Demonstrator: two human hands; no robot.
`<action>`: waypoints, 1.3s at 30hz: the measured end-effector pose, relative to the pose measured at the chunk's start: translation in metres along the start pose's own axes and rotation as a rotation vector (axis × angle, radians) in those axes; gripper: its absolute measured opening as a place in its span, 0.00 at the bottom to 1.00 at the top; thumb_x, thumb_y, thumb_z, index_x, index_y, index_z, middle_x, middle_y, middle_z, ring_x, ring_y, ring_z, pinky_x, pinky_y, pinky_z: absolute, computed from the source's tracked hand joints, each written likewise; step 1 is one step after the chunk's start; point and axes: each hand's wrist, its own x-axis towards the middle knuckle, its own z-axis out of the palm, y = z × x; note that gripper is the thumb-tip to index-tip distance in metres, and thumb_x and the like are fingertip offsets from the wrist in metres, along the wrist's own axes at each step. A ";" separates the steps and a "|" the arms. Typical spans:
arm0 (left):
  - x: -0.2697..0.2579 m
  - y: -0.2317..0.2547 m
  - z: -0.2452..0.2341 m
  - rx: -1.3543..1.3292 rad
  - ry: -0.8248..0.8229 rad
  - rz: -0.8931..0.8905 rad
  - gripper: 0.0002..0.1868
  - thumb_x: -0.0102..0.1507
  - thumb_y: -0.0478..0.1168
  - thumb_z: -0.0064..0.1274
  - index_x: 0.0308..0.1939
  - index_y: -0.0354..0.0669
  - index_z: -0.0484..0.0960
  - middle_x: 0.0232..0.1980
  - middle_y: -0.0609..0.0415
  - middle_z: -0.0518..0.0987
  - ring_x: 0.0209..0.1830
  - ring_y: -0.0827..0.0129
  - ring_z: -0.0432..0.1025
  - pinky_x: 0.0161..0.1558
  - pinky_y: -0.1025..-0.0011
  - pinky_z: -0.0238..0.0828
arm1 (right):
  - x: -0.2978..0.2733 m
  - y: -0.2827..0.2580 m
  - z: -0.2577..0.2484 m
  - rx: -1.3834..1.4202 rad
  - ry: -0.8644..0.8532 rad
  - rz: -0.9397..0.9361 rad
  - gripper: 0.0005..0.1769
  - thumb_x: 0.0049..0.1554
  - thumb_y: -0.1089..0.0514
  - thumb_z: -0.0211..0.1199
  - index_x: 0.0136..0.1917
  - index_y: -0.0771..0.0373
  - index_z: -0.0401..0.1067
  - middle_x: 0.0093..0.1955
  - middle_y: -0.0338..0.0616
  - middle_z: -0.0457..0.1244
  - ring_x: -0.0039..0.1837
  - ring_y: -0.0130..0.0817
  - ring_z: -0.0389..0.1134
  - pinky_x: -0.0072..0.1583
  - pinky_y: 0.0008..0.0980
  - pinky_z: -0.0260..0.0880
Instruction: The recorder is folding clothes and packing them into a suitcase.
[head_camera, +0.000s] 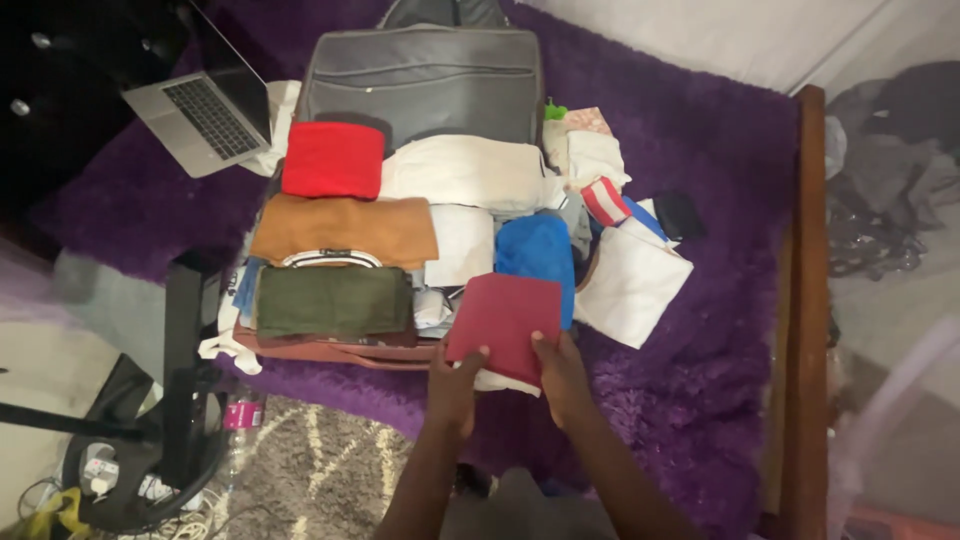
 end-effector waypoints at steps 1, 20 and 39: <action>-0.001 -0.006 0.001 0.003 0.006 0.000 0.33 0.60 0.32 0.57 0.68 0.40 0.65 0.57 0.44 0.78 0.53 0.60 0.76 0.52 0.63 0.78 | -0.001 -0.001 -0.001 0.003 -0.003 0.005 0.31 0.61 0.45 0.59 0.69 0.68 0.67 0.64 0.50 0.67 0.62 0.37 0.68 0.63 0.38 0.69; 0.047 0.029 -0.003 0.061 0.088 0.185 0.25 0.63 0.38 0.55 0.61 0.29 0.71 0.52 0.41 0.79 0.47 0.57 0.78 0.45 0.60 0.79 | 0.076 -0.041 0.023 0.174 -0.287 0.101 0.28 0.57 0.52 0.64 0.68 0.66 0.68 0.58 0.49 0.67 0.58 0.37 0.68 0.60 0.41 0.70; 0.240 0.099 -0.017 1.526 -0.151 0.720 0.31 0.68 0.52 0.48 0.70 0.37 0.66 0.72 0.38 0.69 0.74 0.46 0.63 0.70 0.46 0.60 | 0.190 -0.053 0.041 -0.432 0.095 -0.165 0.18 0.62 0.60 0.61 0.65 0.66 0.70 0.54 0.43 0.69 0.53 0.31 0.69 0.55 0.33 0.70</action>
